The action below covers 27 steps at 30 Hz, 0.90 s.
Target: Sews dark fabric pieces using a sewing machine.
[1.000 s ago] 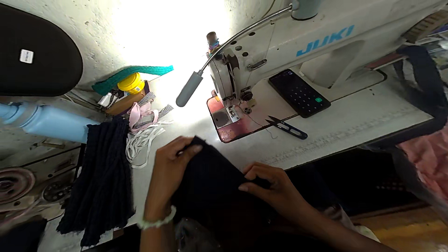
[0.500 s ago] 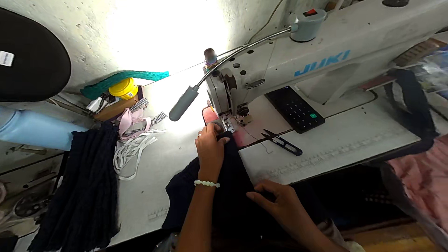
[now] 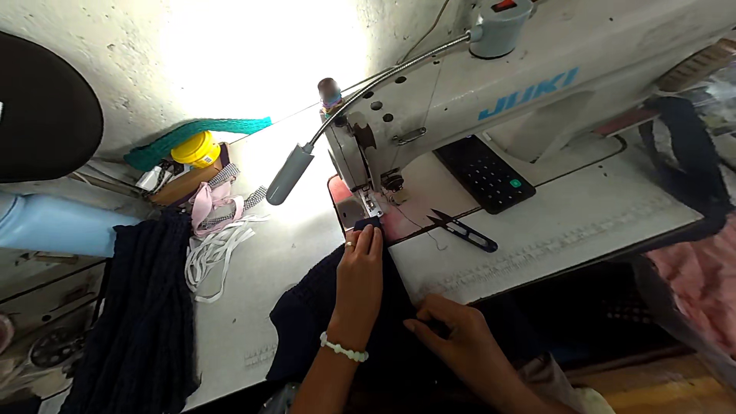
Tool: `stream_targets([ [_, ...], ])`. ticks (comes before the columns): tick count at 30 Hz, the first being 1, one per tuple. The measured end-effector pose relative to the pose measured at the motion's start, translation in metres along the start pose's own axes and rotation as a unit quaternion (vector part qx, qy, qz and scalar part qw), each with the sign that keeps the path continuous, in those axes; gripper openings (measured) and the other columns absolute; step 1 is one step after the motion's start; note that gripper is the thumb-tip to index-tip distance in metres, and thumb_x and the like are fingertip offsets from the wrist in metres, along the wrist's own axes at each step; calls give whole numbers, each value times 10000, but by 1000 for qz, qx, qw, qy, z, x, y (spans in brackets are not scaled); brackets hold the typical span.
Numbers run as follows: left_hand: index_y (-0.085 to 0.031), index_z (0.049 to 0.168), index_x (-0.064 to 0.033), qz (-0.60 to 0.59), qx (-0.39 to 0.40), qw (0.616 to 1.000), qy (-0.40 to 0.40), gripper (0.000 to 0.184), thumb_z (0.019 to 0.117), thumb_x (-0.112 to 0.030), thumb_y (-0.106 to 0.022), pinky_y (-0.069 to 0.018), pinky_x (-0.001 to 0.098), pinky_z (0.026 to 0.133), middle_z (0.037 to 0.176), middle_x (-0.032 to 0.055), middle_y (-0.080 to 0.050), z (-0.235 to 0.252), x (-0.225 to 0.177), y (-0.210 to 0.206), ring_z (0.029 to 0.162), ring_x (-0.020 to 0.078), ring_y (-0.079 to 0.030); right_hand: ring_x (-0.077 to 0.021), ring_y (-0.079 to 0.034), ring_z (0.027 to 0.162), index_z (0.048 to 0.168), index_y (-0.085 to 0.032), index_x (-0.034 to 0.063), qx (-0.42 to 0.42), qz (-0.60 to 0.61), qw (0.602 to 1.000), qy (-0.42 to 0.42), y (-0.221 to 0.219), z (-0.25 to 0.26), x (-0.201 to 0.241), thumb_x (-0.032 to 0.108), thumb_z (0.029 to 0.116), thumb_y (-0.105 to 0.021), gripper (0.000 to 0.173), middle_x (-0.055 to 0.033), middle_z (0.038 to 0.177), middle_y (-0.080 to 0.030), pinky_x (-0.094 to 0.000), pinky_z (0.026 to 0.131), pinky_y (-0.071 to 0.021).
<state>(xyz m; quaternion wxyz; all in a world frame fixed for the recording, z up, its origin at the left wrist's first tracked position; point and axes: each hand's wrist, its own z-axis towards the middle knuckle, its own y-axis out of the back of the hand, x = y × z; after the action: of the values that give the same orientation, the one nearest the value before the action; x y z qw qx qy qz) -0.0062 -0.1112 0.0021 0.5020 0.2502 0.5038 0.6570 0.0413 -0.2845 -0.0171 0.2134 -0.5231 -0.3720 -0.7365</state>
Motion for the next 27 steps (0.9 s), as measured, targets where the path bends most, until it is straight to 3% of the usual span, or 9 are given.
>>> stream_targets([
  [4, -726, 1222, -5, -5, -20, 1000, -23, 320, 974, 20, -524, -537, 411, 989, 1271, 158, -707, -14, 9, -10, 1160, 347, -679, 11, -568, 632, 748, -669, 50, -5, -27, 999, 23, -3, -1, -2, 202, 885, -696, 206, -46, 787, -663, -90, 561, -453],
  [14, -750, 1183, -17, -60, -46, 997, -4, 292, 973, -17, -546, -547, 453, 961, 1225, 168, -720, 12, 14, -23, 1133, 381, -677, 26, -573, 634, 768, -684, 59, -26, -61, 997, 34, 8, 23, -2, 260, 891, -704, 236, -20, 758, -647, -82, 574, -464],
  [20, -750, 1181, -17, -67, -51, 996, -9, 292, 977, -23, -541, -546, 446, 962, 1216, 165, -722, 20, 24, -24, 1130, 366, -677, -10, -637, 711, 857, -731, 78, -27, -95, 991, 89, 16, 33, -9, 300, 973, -643, 266, -28, 863, -696, -119, 636, -527],
  [23, -750, 1194, -29, -75, -45, 996, -14, 297, 986, -35, -538, -537, 447, 985, 1227, 171, -715, 19, 27, -25, 1141, 368, -670, -136, -702, 933, 962, -741, 40, -109, -187, 965, 148, 52, 50, -18, 187, 1003, -584, 218, -101, 1011, -732, -244, 818, -580],
  [27, -749, 1232, -80, -83, -29, 996, -20, 322, 980, -62, -547, -512, 448, 1033, 1277, 181, -690, 16, 28, -21, 1205, 380, -638, -451, -661, 1099, 1152, -682, -96, -236, -362, 891, 139, 141, 79, -37, 179, 1040, -511, 342, -292, 1173, -691, -551, 945, -528],
])
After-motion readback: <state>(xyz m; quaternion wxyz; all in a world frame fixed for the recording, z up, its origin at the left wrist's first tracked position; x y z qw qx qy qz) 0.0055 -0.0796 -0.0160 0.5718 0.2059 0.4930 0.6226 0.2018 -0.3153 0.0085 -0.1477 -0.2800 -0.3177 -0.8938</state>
